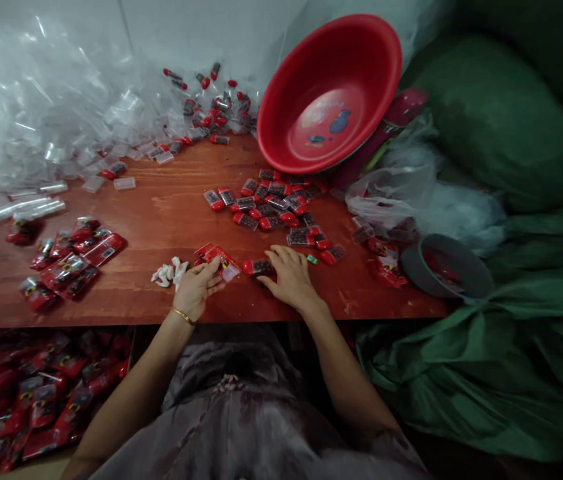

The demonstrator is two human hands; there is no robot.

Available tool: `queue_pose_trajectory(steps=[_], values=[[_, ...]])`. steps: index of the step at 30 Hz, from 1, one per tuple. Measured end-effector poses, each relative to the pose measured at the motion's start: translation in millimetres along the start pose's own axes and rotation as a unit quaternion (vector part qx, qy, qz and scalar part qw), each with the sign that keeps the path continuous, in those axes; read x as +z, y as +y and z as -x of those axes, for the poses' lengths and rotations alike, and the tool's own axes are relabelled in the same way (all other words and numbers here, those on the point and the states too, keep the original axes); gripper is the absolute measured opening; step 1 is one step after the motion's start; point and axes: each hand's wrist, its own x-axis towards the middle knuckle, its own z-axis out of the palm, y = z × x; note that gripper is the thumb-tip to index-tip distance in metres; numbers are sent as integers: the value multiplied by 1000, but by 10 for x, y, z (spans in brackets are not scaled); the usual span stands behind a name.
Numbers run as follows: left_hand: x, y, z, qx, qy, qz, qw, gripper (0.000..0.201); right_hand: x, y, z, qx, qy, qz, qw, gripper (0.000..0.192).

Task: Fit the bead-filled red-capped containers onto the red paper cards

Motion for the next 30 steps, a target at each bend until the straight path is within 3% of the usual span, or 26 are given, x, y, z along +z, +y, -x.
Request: queue_pose_trajectory(steps=[4, 9, 13, 17, 24, 30], values=[[5, -6, 15, -24, 2, 13, 1000, 39, 61, -52, 10, -42, -15, -9, 999, 33], [-2, 20, 54, -47, -2, 21, 999, 32, 125, -121, 159, -31, 34, -100, 994, 25], [27, 0, 86, -53, -14, 18, 998, 29, 26, -237, 386, 19, 60, -303, 951, 25], [66, -51, 119, -43, -37, 10, 998, 32, -122, -385, 523, 51, 33, -432, 900, 22], [140, -92, 228, 2, -61, 5, 998, 46, -160, -485, 477, 124, -20, -523, 843, 23], [161, -102, 267, 20, -53, 3, 998, 46, -116, -530, 459, 140, -11, -529, 837, 24]])
